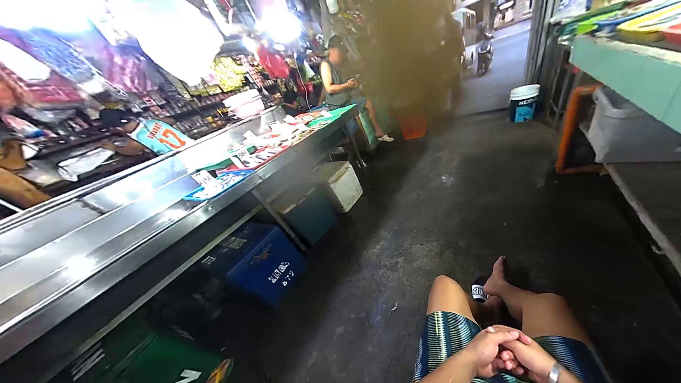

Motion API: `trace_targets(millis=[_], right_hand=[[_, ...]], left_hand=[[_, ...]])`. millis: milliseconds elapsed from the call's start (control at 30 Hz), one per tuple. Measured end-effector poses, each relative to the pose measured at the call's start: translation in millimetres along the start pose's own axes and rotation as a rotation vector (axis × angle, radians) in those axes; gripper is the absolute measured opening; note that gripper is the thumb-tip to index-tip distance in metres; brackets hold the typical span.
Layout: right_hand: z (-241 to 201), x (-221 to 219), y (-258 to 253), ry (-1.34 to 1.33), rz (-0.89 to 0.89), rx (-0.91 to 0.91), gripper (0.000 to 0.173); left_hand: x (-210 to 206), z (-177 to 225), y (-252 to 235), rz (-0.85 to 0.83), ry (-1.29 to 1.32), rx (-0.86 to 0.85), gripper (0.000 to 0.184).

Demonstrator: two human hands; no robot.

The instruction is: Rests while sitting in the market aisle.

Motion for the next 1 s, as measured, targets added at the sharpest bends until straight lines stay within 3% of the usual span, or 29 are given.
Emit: trace_targets(millis=[100, 233, 400, 900, 1000], right_hand=[[-23.2, -17.3, 15.5, 0.061, 0.02, -0.057, 0.02], [-1.6, 2.4, 3.6, 0.038, -0.01, 0.013, 0.019], [2.4, 2.6, 0.2, 0.024, -0.005, -0.012, 0.019], [-2.7, 3.9, 2.8, 0.099, -0.041, 0.006, 0.022], [-11.1, -7.1, 10.1, 0.067, -0.006, -0.006, 0.022]], left_hand=[[-18.4, 19.0, 15.3, 0.048, -0.054, 0.047, 0.031], [8.5, -8.1, -10.2, -0.027, -0.021, 0.015, 0.027], [14.0, -17.7, -12.2, -0.005, 0.02, -0.001, 0.027], [14.8, -13.7, -11.3, -0.034, -0.017, 0.018, 0.026], [0.7, -2.5, -1.2, 0.027, -0.011, 0.037, 0.027]])
Point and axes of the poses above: each hand's wrist, its own y-axis away from the middle knuckle, its own x-axis out of the back of the hand, z = x × y, the point moved 1 cm from there along -y, towards the middle knuckle, and after that the axes turned 9 degrees about -z, right-handed, at the moved point
